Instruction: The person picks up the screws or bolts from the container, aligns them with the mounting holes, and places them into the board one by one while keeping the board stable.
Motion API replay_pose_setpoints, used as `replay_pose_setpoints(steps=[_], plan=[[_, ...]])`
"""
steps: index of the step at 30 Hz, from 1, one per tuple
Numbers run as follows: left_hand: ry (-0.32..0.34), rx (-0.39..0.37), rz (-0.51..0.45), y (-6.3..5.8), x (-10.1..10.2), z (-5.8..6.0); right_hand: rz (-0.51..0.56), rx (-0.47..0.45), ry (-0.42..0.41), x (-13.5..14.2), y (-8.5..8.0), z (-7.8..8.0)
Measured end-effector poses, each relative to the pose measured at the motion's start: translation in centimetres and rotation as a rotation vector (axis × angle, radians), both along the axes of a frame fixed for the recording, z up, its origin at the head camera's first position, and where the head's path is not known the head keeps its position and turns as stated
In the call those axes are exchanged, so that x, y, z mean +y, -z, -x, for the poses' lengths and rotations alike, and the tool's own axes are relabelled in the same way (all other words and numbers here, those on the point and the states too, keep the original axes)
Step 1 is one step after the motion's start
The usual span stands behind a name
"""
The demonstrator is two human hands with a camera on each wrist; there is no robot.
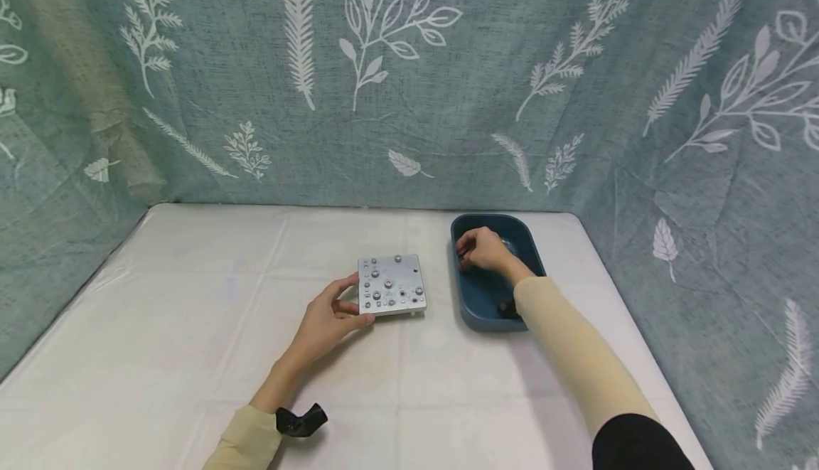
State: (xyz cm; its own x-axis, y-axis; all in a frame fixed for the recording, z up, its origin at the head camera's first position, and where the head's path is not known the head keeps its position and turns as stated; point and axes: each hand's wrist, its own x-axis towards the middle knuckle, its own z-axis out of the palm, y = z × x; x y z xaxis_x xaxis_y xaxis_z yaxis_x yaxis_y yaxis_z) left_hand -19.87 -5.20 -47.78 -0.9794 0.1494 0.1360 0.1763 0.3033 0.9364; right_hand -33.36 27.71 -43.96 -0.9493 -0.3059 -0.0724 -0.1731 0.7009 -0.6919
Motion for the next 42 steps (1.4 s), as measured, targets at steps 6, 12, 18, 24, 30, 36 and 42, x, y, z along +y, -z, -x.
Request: replay_pose_setpoints(steps=[6,12,18,24,30,36,42], plan=[[-0.002,-0.004,0.002,-0.1,0.1,-0.1,-0.003,0.021,-0.02,0.2,0.1,-0.1],[-0.005,-0.007,0.0,-0.2,0.1,-0.2,0.002,0.034,-0.019,0.6,0.4,-0.1],[-0.006,-0.012,0.012,-0.3,0.1,-0.2,0.044,0.074,0.027,0.5,0.4,-0.4],[-0.003,-0.013,0.005,-0.4,0.1,-0.2,0.108,0.129,0.138,0.4,0.3,-0.5],[-0.004,-0.016,0.004,-0.5,0.1,-0.3,0.224,0.12,0.215,0.6,-0.3,-0.6],[-0.006,-0.007,0.01,-0.5,0.2,-0.3,0.396,0.089,0.255,0.7,-1.3,-0.7],[-0.008,0.0,0.023,-0.5,0.2,-0.3,0.497,0.05,0.256,0.3,-2.3,-0.8]])
